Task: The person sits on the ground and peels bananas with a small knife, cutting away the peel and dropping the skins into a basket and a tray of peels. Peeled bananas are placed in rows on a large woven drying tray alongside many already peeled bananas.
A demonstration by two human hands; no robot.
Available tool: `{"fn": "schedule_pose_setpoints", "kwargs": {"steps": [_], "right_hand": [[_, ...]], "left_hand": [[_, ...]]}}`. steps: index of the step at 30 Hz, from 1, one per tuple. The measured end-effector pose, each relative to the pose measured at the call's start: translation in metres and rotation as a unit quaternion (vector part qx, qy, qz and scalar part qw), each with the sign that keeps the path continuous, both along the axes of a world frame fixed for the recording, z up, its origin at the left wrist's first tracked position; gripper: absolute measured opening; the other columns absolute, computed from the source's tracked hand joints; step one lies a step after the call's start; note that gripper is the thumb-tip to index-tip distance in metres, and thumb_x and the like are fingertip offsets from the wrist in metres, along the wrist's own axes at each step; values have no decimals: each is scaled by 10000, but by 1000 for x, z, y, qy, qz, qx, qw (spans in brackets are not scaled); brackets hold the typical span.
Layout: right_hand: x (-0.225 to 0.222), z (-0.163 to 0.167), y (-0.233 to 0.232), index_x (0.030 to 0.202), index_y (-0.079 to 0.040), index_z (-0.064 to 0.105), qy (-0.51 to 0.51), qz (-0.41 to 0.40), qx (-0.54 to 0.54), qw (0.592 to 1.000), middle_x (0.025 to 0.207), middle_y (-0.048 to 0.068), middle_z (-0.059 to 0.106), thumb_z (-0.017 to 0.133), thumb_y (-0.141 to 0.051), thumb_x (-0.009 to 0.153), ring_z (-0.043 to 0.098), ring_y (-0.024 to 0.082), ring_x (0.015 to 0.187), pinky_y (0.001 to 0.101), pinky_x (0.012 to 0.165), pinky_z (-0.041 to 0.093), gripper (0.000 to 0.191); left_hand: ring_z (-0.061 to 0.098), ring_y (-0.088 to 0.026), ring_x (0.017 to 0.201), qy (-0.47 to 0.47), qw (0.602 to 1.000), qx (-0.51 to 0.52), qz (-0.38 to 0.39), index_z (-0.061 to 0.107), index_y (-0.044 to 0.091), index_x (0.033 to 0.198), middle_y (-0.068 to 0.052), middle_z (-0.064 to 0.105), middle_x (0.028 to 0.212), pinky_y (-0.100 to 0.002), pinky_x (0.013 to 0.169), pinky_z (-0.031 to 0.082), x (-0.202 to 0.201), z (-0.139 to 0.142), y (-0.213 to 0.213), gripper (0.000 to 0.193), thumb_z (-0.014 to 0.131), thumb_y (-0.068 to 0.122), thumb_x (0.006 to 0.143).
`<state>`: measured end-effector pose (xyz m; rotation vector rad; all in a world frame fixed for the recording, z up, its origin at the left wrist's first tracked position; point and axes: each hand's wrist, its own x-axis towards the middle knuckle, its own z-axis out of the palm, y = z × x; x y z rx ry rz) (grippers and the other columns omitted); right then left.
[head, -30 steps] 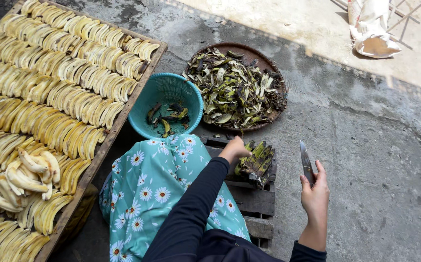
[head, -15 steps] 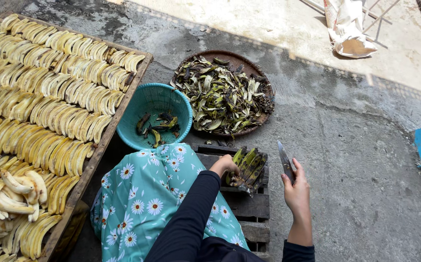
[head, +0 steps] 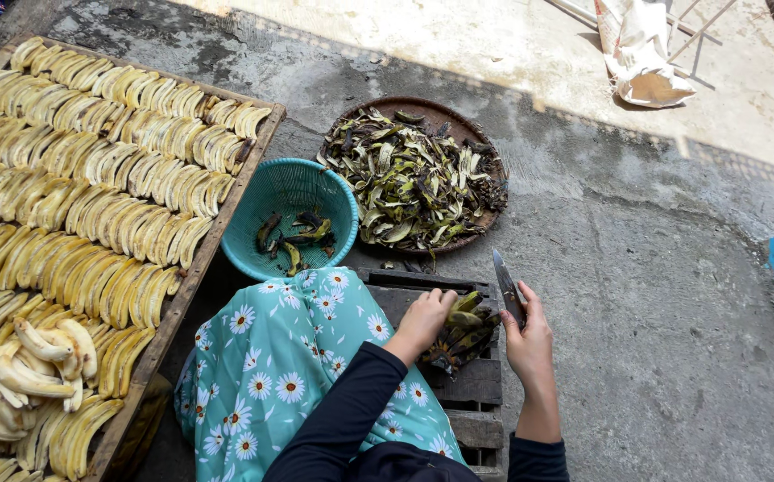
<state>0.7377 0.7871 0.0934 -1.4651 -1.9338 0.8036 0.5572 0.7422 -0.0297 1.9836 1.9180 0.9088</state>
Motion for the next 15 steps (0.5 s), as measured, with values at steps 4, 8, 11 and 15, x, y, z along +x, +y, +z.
{"fn": "schedule_pose_setpoints", "kwargs": {"steps": [4, 8, 11, 15], "right_hand": [[-4, -3, -5, 1485, -139, 512, 7, 0, 5, 1000, 998, 123, 723, 702, -110, 931, 678, 209, 875, 365, 800, 543, 586], [-10, -2, -4, 1483, -139, 519, 10, -3, -2, 1000, 999, 101, 716, 691, -119, 937, 676, 167, 873, 340, 773, 536, 573], [-23, 1, -5, 1516, -131, 487, 69, 29, -41, 996, 954, 59, 690, 652, -136, 973, 637, 125, 835, 308, 738, 527, 568], [-53, 12, -10, 1579, -108, 414, 134, 126, -28, 983, 905, 22, 600, 619, -158, 1001, 557, 93, 777, 267, 701, 496, 615]], "left_hand": [[616, -323, 1019, 128, 989, 75, 5, 514, 94, 1120, -103, 570, 1079, -434, 844, 533, 9, -9, -4, 350, 745, 62, 858], [610, -379, 1051, -164, 981, -19, 99, 516, 88, 1169, -146, 601, 1126, -479, 905, 523, -10, -2, 1, 404, 746, 169, 846], [606, -421, 1122, -348, 926, 22, 145, 409, 56, 1376, -189, 587, 1241, -512, 928, 504, -27, 11, 6, 545, 696, 155, 924], [649, -418, 1090, -373, 909, 80, 166, 409, 77, 1419, -179, 603, 1241, -507, 911, 524, -43, 44, 8, 474, 641, 165, 1015]]}}
